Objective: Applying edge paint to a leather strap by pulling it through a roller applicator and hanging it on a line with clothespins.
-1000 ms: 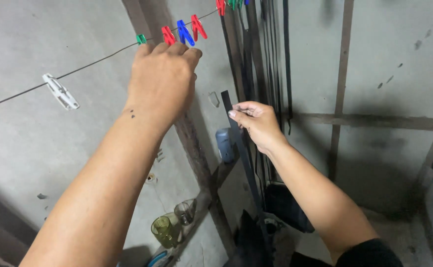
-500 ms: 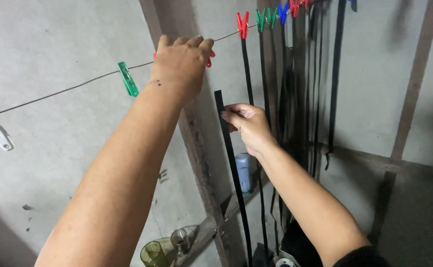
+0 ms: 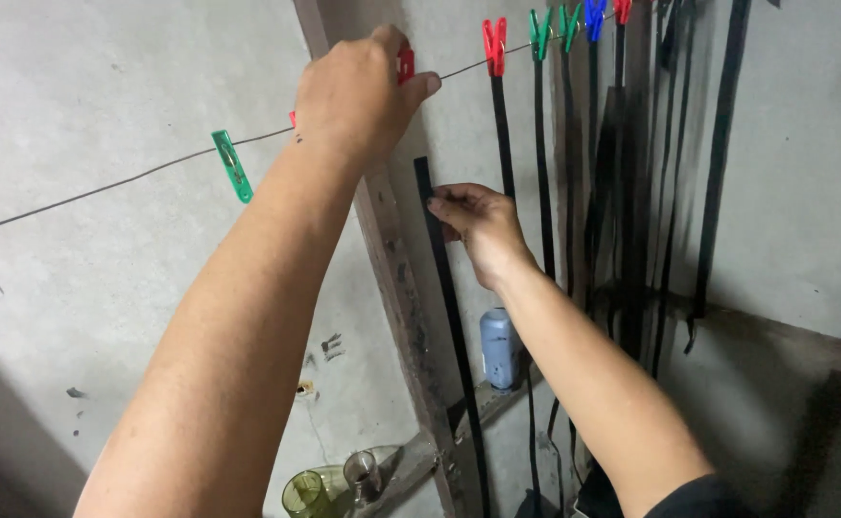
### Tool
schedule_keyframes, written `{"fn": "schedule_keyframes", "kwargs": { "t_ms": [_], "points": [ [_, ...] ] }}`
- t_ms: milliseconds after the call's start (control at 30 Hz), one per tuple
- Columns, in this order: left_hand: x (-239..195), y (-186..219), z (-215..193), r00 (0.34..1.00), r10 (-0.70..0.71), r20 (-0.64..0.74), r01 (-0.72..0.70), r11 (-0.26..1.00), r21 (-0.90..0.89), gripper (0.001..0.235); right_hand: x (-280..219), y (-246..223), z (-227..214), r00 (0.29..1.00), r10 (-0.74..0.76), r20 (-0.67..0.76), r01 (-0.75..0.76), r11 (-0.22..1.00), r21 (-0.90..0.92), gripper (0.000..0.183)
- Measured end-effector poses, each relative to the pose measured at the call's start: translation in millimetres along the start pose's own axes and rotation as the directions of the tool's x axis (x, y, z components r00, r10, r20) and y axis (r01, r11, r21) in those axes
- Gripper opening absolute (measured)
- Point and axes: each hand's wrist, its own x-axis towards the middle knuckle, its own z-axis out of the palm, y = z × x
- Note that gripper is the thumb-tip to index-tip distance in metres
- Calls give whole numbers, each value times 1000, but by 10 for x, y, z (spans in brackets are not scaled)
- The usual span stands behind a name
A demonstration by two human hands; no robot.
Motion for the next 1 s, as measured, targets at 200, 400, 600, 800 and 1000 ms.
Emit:
{"fn": "schedule_keyframes", "kwargs": {
  "t_ms": [200,400,600,800,1000],
  "points": [
    [-14,107,-227,970,-191,149,213,966,-146,34,134,-69,52,1000,-27,15,26,999,42,17],
    [150,-2,-56,974,-200,108,210,974,-90,38,232,-87,93,999,-41,27,40,997,64,17],
    [148,22,-98,964,-242,112,254,960,-116,36,328,-134,116,998,-50,40,47,996,75,18],
    [142,10,-96,965,-237,115,250,961,-115,36,354,-279,186,1000,-21,16,20,997,75,15],
    [89,54,-155,962,-240,133,259,954,-152,40,400,-316,190,1000,-19,6,18,996,83,17]
  ]
}}
